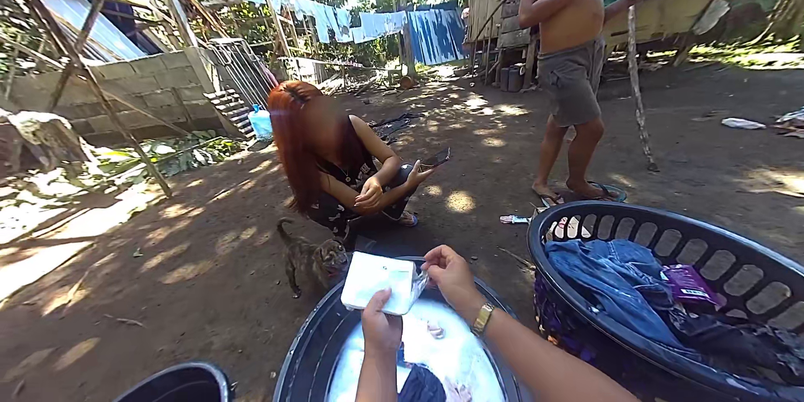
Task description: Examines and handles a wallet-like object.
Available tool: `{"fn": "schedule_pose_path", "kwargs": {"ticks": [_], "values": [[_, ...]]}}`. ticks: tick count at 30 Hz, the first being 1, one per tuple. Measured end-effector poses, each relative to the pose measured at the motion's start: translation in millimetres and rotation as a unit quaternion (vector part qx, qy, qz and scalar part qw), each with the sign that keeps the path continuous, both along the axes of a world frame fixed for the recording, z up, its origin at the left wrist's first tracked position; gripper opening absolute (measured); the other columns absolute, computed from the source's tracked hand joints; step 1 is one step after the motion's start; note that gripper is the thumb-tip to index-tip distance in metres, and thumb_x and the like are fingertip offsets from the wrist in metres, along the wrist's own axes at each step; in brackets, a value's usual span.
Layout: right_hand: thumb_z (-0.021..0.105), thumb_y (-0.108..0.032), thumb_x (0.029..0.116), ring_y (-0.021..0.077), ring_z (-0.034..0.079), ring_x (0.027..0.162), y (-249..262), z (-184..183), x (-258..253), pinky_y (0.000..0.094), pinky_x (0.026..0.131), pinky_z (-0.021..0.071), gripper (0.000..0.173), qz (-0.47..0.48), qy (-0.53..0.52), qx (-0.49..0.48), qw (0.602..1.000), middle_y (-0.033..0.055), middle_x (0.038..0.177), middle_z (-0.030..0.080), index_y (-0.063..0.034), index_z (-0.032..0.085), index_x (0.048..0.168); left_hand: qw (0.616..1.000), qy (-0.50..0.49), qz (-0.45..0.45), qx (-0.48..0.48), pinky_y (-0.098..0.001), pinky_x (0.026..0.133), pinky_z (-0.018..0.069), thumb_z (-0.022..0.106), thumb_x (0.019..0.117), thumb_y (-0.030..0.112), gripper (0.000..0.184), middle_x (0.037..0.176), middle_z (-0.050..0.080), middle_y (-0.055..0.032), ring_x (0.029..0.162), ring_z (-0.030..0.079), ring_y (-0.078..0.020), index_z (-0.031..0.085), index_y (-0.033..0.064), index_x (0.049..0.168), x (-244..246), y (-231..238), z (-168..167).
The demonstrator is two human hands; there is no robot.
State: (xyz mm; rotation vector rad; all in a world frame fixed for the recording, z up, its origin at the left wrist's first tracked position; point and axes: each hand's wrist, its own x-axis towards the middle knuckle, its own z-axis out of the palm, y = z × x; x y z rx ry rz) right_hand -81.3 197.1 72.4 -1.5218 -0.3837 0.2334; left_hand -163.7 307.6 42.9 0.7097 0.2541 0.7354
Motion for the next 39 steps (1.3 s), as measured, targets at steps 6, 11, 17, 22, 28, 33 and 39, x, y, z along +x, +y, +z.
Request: {"fn": "schedule_pose_path", "kwargs": {"ticks": [6, 11, 17, 22, 28, 33, 39], "values": [[0.052, 0.015, 0.0942, 0.0170, 0.065, 0.062, 3, 7, 3, 0.0307, 0.060, 0.0589, 0.029, -0.015, 0.239, 0.123, 0.963, 0.0142, 0.090, 0.062, 0.0055, 0.045, 0.121, 0.986, -0.055, -0.029, -0.157, -0.0427, 0.085, 0.0613, 0.033, 0.1120, 0.031, 0.033, 0.108, 0.070, -0.0106, 0.099, 0.072, -0.0226, 0.054, 0.0091, 0.126, 6, 12, 6], [0.042, 0.005, 0.1006, 0.0189, 0.065, 0.073, 5, 1, 8, 0.0335, 0.068, 0.0583, 0.027, -0.002, 0.276, 0.099, 0.956, 0.0146, 0.101, 0.060, 0.0031, 0.048, 0.126, 0.987, -0.003, -0.008, -0.162, -0.0411, 0.087, 0.0595, 0.037, 0.1114, 0.032, 0.033, 0.113, 0.068, -0.0104, 0.102, 0.069, -0.0218, 0.051, 0.0102, 0.131, 11, 14, 2], [0.039, 0.008, 0.0823, 0.0148, 0.060, 0.106, 2, 0, -7, 0.0313, 0.088, 0.0481, 0.024, -0.037, 0.007, 0.164, 0.986, 0.0087, 0.108, 0.068, -0.0037, 0.060, 0.079, 0.983, 0.030, -0.004, -0.179, -0.0432, 0.091, 0.0570, 0.033, 0.1103, 0.044, 0.045, 0.122, 0.065, -0.0120, 0.110, 0.066, -0.0231, 0.047, 0.0120, 0.138, 18, 11, -4], [0.034, 0.004, 0.0887, 0.0145, 0.072, 0.079, -8, 9, -13, 0.0320, 0.077, 0.0599, 0.028, 0.090, 0.014, 0.186, 0.978, 0.0062, 0.085, 0.074, -0.0049, 0.058, 0.078, 0.980, 0.057, 0.026, -0.188, -0.0465, 0.095, 0.0542, 0.030, 0.1099, 0.049, 0.052, 0.133, 0.059, -0.0150, 0.117, 0.062, -0.0264, 0.041, 0.0123, 0.146, 17, 18, -8], [0.048, 0.001, 0.0956, 0.0140, 0.066, 0.092, 1, -6, -11, 0.0362, 0.085, 0.0528, 0.023, 0.070, -0.083, -0.093, 0.990, 0.0088, 0.097, 0.072, -0.0005, 0.071, 0.091, 0.984, 0.014, 0.014, -0.178, -0.0483, 0.092, 0.0563, 0.029, 0.1087, 0.053, 0.054, 0.127, 0.063, -0.0129, 0.114, 0.065, -0.0261, 0.045, 0.0141, 0.142, 12, 9, 3], [0.064, -0.001, 0.0919, 0.0194, 0.067, 0.093, -1, -7, -4, 0.0386, 0.086, 0.0546, 0.017, 0.007, -0.077, -0.123, 0.989, 0.0136, 0.102, 0.070, 0.0022, 0.068, 0.108, 0.976, -0.023, 0.010, -0.216, -0.0513, 0.090, 0.0563, 0.030, 0.1096, 0.048, 0.047, 0.121, 0.064, -0.0133, 0.110, 0.066, -0.0277, 0.048, 0.0130, 0.136, 9, 2, 11], [0.064, 0.002, 0.0935, 0.0154, 0.068, 0.094, 2, -6, -1, 0.0323, 0.087, 0.0559, 0.017, -0.054, -0.069, 0.017, 0.996, 0.0138, 0.103, 0.070, 0.0046, 0.065, 0.110, 0.982, 0.041, -0.002, -0.185, -0.0462, 0.076, 0.0590, 0.036, 0.1101, 0.022, 0.031, 0.116, 0.063, -0.0174, 0.096, 0.068, -0.0301, 0.043, 0.0135, 0.139, 12, -2, 7]]}}
